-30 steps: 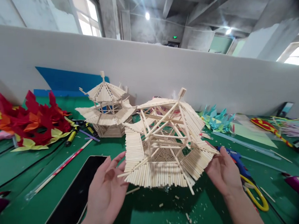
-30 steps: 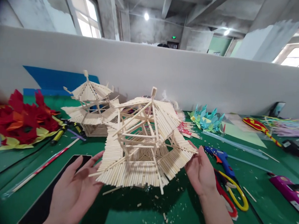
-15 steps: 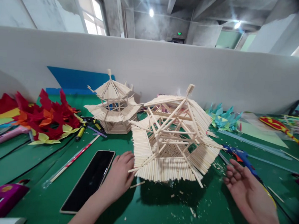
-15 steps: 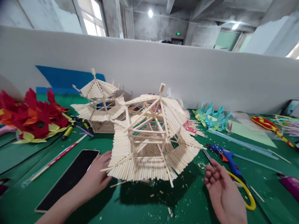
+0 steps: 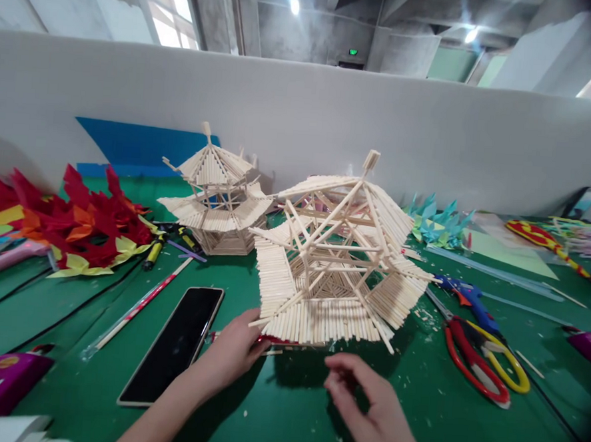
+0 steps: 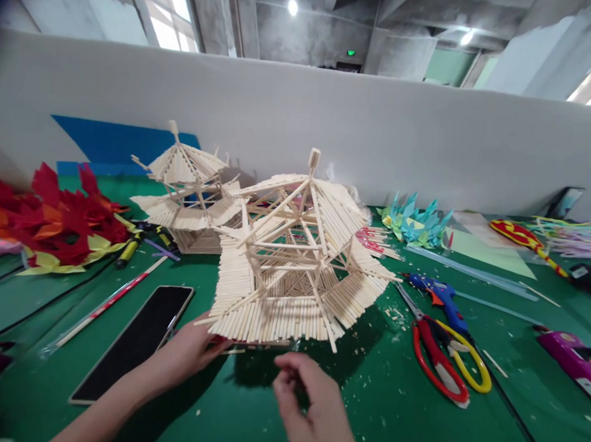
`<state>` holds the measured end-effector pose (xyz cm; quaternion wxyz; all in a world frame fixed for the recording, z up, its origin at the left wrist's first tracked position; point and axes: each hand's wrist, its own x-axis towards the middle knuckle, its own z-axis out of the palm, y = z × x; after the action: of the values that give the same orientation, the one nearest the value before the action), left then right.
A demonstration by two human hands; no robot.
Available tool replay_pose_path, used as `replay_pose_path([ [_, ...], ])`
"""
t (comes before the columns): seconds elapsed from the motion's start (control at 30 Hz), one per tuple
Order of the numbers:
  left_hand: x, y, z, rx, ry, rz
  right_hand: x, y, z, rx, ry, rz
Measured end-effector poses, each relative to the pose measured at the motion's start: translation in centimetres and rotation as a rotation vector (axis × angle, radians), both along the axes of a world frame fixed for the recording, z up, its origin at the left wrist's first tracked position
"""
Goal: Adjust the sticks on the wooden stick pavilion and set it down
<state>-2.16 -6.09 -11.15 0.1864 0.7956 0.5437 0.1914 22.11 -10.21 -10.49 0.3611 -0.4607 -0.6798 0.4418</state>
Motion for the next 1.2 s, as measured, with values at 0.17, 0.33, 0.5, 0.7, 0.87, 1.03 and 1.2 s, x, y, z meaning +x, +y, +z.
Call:
replay_pose_path([
  [0.17,-0.3,-1.0,1.3,0.019,0.086,0.021,-3.2,-0.7,-0.8,0.089,-0.101,0.172],
  [0.33,-0.2,-2.0,1.3,0.018,0.201,-0.018,-2.7,-1.7,-2.0,0.099,-0.313,0.203],
  [0.5,0.6,-2.0,0.9,0.035,0.282,-0.03,-1.6,-0.9,-1.5,0.199,-0.447,0.155],
  [0.7,1.9,-1.0,0.9,0.066,0.31,-0.011,-0.5,1.7,-1.1,0.278,-0.446,0.046],
  [0.87,2.2,-0.1,0.0,0.083,0.3,-0.002,-0.4,2.0,-1.2,0.264,-0.439,0.066],
  [1.03,1.2,0.3,-0.8,0.144,0.291,-0.026,-0.5,2.2,-1.7,0.282,-0.43,0.085],
  [1.2,-1.1,-1.1,-2.4,0.256,0.266,-0.007,-0.2,2.2,-2.7,0.254,-0.418,0.067],
])
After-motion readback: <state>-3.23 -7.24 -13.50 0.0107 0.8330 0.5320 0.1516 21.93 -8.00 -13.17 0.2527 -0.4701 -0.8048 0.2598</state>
